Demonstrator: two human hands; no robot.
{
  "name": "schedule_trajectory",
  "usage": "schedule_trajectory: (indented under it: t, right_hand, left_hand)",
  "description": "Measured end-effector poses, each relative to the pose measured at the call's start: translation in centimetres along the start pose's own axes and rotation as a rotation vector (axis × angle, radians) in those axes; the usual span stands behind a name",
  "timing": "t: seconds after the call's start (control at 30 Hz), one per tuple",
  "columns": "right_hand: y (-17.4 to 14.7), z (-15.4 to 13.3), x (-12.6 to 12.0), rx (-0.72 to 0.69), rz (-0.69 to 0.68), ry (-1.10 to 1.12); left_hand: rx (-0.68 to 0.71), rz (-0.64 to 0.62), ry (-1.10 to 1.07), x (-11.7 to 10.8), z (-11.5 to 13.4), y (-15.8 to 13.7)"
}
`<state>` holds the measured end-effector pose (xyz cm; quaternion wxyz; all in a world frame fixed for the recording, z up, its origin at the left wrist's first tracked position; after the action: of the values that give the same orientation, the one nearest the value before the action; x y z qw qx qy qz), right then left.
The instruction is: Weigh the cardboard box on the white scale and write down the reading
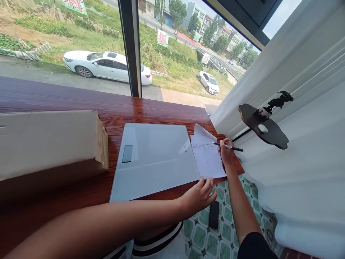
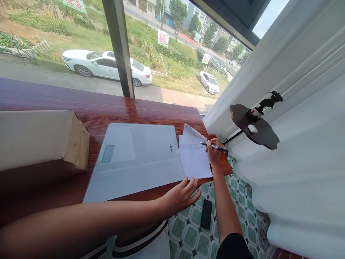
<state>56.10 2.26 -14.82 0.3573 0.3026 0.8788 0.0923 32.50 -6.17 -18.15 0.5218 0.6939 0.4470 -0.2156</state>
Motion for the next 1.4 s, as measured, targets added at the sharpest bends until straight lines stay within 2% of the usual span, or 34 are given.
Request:
schedule_trajectory:
  t: [0.1, 0.17, 0.33, 0.57, 1.4]
  right_hand:
    - [-0.3, -0.6, 0.1, 0.160, -0.137, 0.198]
    - [-0.5, -0.8, 0.1, 0.197, -0.183, 0.228]
    - [-0.7, -1.1, 0.1, 0.070, -0.134, 0.106]
    - [-0.7, -1.3, 0.5, 0.112, -0.202, 0.113]
    - [-0.6, -0.5, 0.6, 0.086, -0.193, 0.057]
  left_hand:
    - [0.005, -0.011, -0.008, 0.0, 0.0, 0.0]
    - [0.009, -0.017, -0.015, -0.1, 0.0, 0.0]
    - [0.015, -0.021, -0.020, -0.1, 0.0, 0.1]
    - [0.010, -0.020, 0.003, -0.1, 0.1, 0.3]
    - [0.014, -0.053, -0.019, -0.7, -0.1, 0.3]
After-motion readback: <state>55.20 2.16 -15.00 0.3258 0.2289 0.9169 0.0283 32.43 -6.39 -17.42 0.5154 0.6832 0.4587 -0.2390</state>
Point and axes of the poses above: each hand's wrist, its own y-axis towards the middle knuckle, its own x-axis out of the palm, z = x × y, the point moved 1 cm from there along y, towards the middle knuckle, and after that the axes turned 5 degrees about x, right-handed, at the moved point
